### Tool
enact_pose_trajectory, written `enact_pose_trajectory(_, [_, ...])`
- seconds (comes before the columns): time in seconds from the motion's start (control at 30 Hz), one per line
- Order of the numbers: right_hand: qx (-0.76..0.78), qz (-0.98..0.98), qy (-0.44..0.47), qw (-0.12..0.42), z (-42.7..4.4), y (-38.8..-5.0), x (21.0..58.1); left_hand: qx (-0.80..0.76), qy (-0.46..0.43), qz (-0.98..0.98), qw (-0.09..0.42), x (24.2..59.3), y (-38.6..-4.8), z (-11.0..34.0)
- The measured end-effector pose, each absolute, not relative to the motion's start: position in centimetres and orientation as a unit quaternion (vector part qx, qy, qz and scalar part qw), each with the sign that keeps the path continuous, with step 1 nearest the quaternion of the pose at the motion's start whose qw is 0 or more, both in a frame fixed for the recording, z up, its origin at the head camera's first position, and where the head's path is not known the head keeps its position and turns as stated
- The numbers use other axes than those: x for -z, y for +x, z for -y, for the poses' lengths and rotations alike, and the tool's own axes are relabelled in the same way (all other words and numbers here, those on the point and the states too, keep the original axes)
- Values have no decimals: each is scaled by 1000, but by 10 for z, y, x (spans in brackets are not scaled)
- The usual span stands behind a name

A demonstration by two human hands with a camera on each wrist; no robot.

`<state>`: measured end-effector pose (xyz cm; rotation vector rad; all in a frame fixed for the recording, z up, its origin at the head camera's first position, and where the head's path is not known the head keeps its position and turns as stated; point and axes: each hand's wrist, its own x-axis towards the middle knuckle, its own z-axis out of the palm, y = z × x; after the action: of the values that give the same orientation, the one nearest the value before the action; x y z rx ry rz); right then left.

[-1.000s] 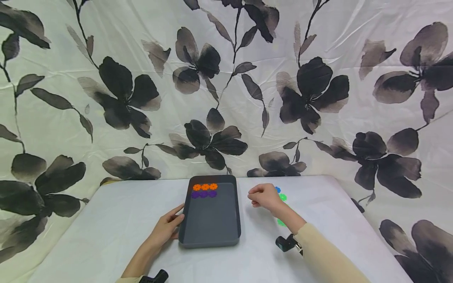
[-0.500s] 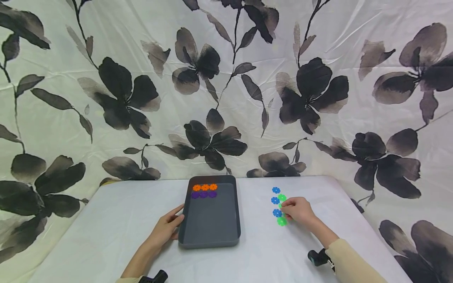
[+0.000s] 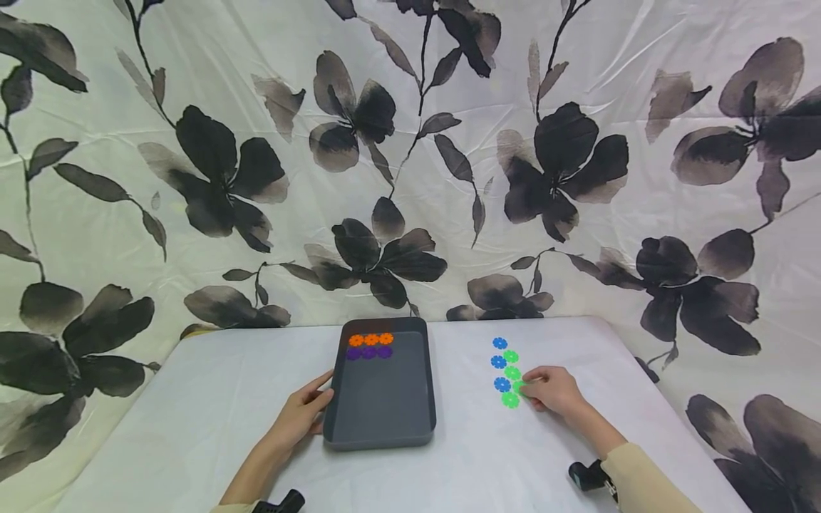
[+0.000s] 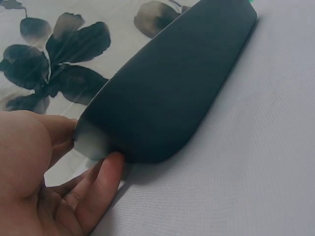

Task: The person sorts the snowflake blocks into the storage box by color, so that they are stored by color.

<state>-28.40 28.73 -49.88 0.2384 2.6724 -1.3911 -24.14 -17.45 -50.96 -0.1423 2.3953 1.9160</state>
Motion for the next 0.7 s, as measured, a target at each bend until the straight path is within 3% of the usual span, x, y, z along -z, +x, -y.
enact_pose_trajectory(0.7, [453,-885,88,60,-281,-288,490,-618,-46,-784,33,511,-242,176])
